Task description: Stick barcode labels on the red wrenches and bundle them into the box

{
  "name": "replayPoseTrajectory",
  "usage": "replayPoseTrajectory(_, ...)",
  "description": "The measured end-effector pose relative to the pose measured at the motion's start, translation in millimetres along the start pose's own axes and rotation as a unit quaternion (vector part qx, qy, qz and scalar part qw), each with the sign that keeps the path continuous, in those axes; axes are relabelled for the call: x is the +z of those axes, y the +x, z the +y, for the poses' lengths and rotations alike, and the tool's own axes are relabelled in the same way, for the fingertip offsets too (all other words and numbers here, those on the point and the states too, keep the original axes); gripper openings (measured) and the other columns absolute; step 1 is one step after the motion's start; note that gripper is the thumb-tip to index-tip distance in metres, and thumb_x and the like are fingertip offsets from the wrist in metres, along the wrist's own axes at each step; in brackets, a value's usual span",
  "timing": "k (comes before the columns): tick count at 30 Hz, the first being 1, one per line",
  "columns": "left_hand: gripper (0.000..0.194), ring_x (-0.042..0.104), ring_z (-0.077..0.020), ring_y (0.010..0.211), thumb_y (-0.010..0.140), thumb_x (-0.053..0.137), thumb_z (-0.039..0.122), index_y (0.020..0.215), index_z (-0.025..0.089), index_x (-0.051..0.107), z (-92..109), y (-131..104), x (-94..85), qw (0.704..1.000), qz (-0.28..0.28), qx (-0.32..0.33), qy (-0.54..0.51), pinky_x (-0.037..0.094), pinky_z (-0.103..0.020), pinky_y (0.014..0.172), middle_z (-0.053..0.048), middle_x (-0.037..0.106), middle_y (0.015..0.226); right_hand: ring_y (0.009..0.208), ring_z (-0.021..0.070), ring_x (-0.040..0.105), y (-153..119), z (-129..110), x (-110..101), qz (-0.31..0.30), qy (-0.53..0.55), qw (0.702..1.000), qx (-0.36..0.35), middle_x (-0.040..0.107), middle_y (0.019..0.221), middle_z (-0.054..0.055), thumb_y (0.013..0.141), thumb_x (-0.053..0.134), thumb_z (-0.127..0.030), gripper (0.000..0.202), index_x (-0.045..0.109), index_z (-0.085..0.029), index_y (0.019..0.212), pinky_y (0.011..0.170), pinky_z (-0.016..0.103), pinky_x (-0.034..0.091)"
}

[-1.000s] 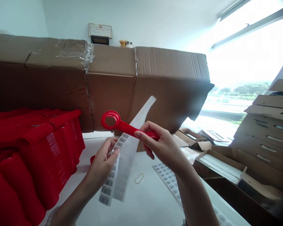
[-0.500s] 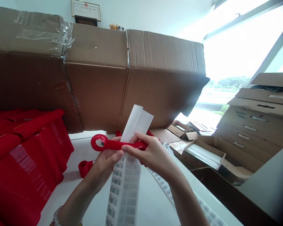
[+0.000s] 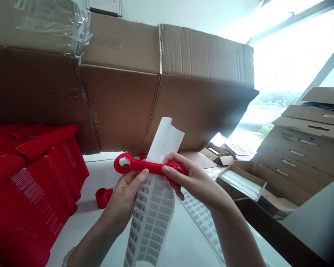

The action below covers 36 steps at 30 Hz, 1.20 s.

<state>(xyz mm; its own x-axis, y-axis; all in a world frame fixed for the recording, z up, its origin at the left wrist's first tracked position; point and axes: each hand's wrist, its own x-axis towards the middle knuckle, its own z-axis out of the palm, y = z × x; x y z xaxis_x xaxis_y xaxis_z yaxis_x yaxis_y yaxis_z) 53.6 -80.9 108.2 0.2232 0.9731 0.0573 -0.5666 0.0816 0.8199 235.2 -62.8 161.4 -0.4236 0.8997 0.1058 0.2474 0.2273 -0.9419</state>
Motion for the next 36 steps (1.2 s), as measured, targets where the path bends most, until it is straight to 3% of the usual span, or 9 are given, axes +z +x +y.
replayPoseTrajectory(5,0.041,0.071,-0.0273,0.105,0.086,0.077,0.046,0.116,0.019,0.072,0.9,-5.2,-0.4,0.999,-0.013,0.019,0.024,0.057,-0.033,0.087,-0.008,0.077,0.109,0.046,0.0061,0.041,1.1,0.5,5.0,-0.021,0.033,0.999,0.012,0.047,0.059,-0.008,0.088,0.069,-0.061,0.043,0.053,-0.021,0.088,0.04,0.02,0.029)
replayPoseTrajectory(9,0.04,0.072,-0.0276,0.101,0.084,0.078,0.047,0.11,0.016,0.074,-1.8,-4.3,-3.3,0.999,0.037,0.033,0.008,0.059,-0.032,0.08,-0.008,0.077,0.1,0.05,0.0082,0.045,-0.6,1.2,16.5,0.023,-0.019,0.999,0.028,0.055,0.066,-0.005,0.088,0.065,-0.066,0.046,0.053,-0.022,0.095,0.043,0.021,0.036)
replayPoseTrajectory(12,0.032,0.072,-0.0264,0.102,0.087,0.075,0.044,0.108,0.019,0.075,-0.6,-4.3,-4.5,0.997,0.033,0.07,-0.015,0.058,-0.032,0.082,-0.006,0.078,0.098,0.079,0.0174,0.067,-1.0,-0.5,24.5,0.126,-0.055,0.99,0.028,0.069,0.101,0.005,0.085,0.067,-0.069,0.059,0.05,-0.023,0.119,0.061,0.027,0.055)
replayPoseTrajectory(15,0.03,0.071,-0.0265,0.107,0.091,0.071,0.042,0.111,0.02,0.074,3.7,-5.3,-4.6,0.995,0.006,0.098,-0.005,0.057,-0.033,0.088,-0.006,0.077,0.103,0.108,0.0261,0.069,0.0,-3.6,28.5,0.114,-0.009,0.993,0.027,0.068,0.121,0.011,0.084,0.068,-0.069,0.064,0.053,-0.022,0.124,0.083,0.034,0.06)
replayPoseTrajectory(18,0.036,0.067,-0.0286,0.116,0.093,0.068,0.044,0.119,0.02,0.07,10.6,-6.2,-5.9,0.993,-0.038,0.111,0.028,0.055,-0.036,0.095,-0.008,0.075,0.115,0.104,0.0272,0.07,0.4,-5.6,28.9,0.086,0.035,0.996,0.016,0.073,0.111,0.011,0.084,0.07,-0.066,0.05,0.066,-0.021,0.107,0.084,0.036,0.06)
replayPoseTrajectory(20,0.04,0.064,-0.0295,0.121,0.09,0.071,0.045,0.122,0.022,0.068,16.1,-7.1,-7.8,0.987,-0.056,0.12,0.093,0.053,-0.038,0.099,-0.009,0.072,0.123,0.094,0.0253,0.072,-0.9,-5.9,28.3,0.118,0.05,0.992,-0.007,0.073,0.101,0.009,0.083,0.073,-0.062,0.044,0.068,-0.021,0.099,0.077,0.035,0.061)
replayPoseTrajectory(24,0.049,0.069,-0.0288,0.109,0.077,0.083,0.048,0.115,0.021,0.067,23.8,-10.6,-10.6,0.966,0.005,0.065,0.249,0.054,-0.038,0.093,-0.01,0.072,0.115,0.073,0.0207,0.066,-5.6,-6.7,27.8,0.208,0.013,0.977,-0.049,0.067,0.08,0.006,0.081,0.074,-0.064,0.042,0.064,-0.023,0.081,0.059,0.031,0.056)
replayPoseTrajectory(31,0.034,0.071,-0.0212,0.091,0.075,0.086,0.044,0.095,0.019,0.073,21.3,-12.2,-9.0,0.967,0.041,0.101,0.229,0.057,-0.03,0.081,-0.004,0.074,0.089,0.075,0.0214,0.064,-7.6,-10.2,30.0,0.212,0.025,0.975,-0.062,0.066,0.083,0.006,0.079,0.075,-0.066,0.043,0.064,-0.024,0.081,0.064,0.034,0.058)
replayPoseTrajectory(36,0.033,0.068,-0.0195,0.091,0.077,0.084,0.046,0.095,0.021,0.072,23.0,-13.6,-9.4,0.963,0.046,0.102,0.246,0.056,-0.029,0.081,-0.004,0.073,0.092,0.075,0.0199,0.062,-7.2,-9.4,29.0,0.221,0.036,0.973,-0.061,0.063,0.083,0.005,0.08,0.074,-0.065,0.043,0.064,-0.023,0.08,0.065,0.033,0.057)
